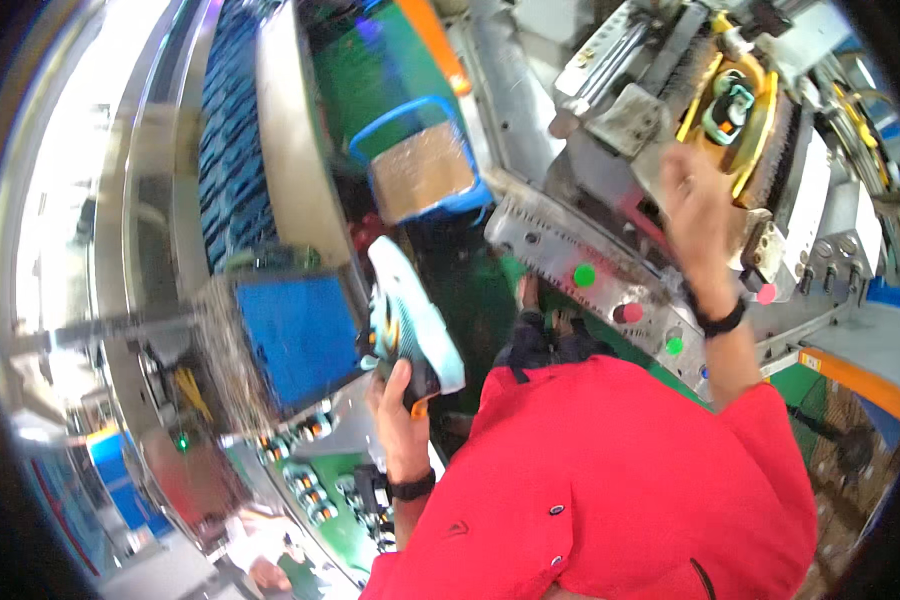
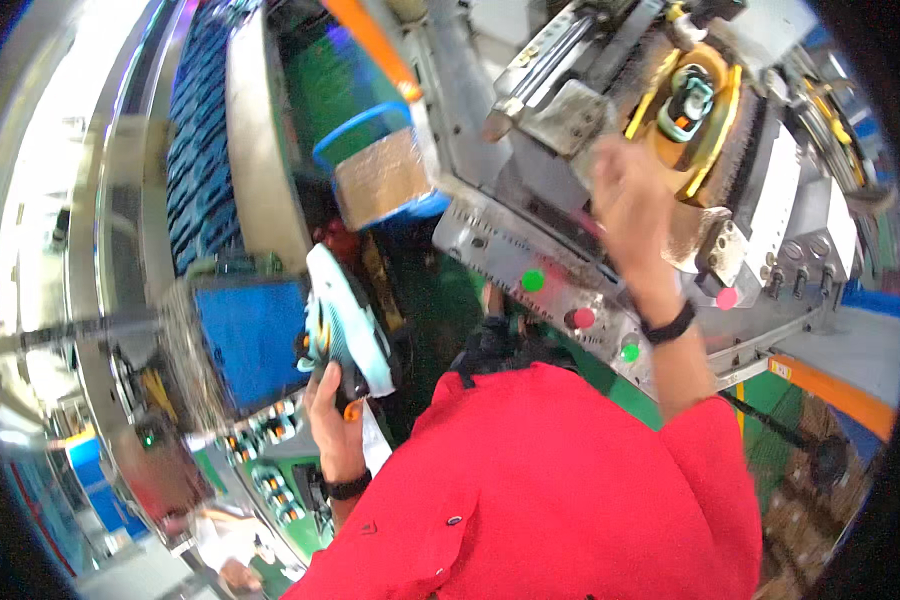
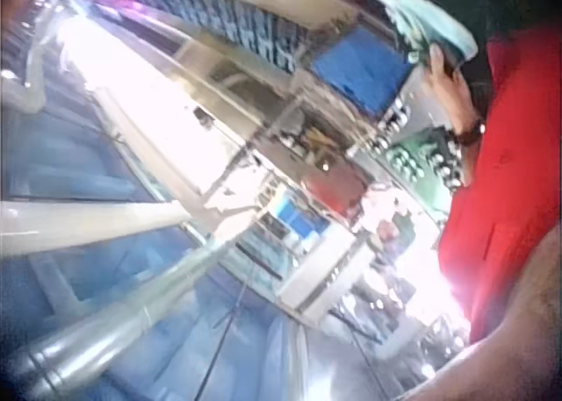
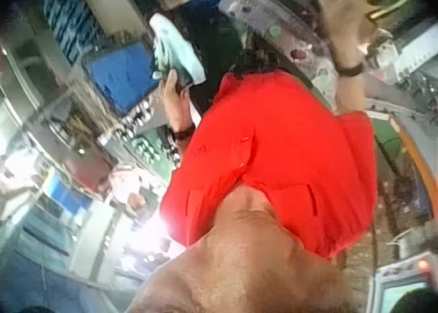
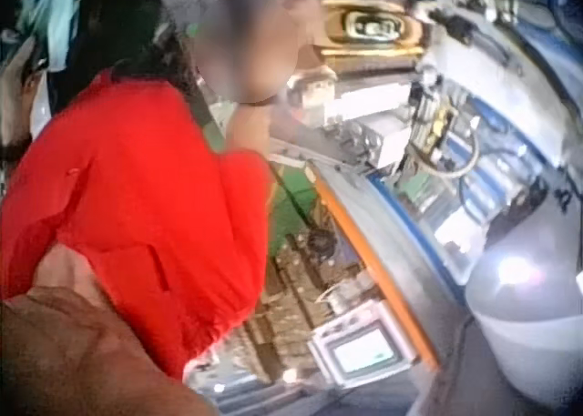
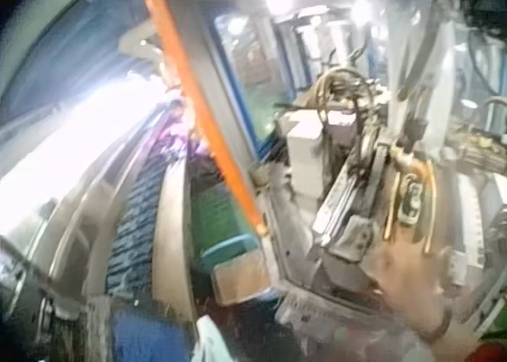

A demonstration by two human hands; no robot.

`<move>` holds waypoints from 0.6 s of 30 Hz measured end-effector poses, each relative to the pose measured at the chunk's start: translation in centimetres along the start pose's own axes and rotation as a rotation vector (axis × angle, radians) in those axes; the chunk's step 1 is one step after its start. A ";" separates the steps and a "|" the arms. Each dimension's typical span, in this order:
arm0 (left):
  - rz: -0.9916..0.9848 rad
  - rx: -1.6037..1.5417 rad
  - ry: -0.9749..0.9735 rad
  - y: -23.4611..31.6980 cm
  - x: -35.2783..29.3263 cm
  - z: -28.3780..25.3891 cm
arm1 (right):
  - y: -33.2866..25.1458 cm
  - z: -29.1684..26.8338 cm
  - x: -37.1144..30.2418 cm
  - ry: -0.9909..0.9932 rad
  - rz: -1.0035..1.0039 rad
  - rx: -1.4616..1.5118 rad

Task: Operate a sole pressing machine and place finished shoes on a conveyor belt.

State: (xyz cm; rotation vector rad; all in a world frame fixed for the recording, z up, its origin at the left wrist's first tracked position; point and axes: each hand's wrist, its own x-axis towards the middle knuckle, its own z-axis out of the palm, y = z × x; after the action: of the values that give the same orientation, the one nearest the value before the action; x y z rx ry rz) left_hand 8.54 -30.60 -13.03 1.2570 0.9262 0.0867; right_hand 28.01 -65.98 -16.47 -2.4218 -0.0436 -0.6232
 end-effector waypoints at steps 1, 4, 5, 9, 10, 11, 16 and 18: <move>0.010 -0.053 -0.049 -0.7 -0.4 0.0 | -1.3 2.5 -2.9 -0.044 -0.126 0.015; -0.085 -0.162 -0.129 -2.2 -2.1 0.1 | 0.0 10.8 -9.8 -0.185 -0.166 0.149; -0.065 -0.216 -0.138 -3.2 -2.6 -0.4 | 1.2 12.6 -11.0 -0.294 -0.128 0.020; -0.097 -0.313 -0.042 -5.5 -4.5 -1.5 | 7.7 18.0 -13.9 -0.423 -0.247 -0.041; -0.071 -0.353 -0.029 -6.3 -4.8 -2.7 | 7.0 18.2 -14.0 -0.420 -0.176 0.035; -0.096 -0.366 0.014 -6.5 -5.5 -3.7 | 6.6 18.1 -13.6 -0.406 -0.250 0.044; -0.128 -0.576 0.169 -9.6 -5.7 -9.6 | 7.2 19.4 -13.2 -0.524 -0.182 0.097; -0.084 -0.727 0.231 -10.8 -4.8 -11.7 | 10.4 21.2 -11.7 -0.388 -0.242 -0.027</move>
State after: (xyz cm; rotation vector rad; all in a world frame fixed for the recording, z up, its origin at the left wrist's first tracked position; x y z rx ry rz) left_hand -6.52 -27.90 -19.57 0.5376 1.0167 0.4670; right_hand 28.46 -60.48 -42.21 -2.5496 -0.4975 -0.2479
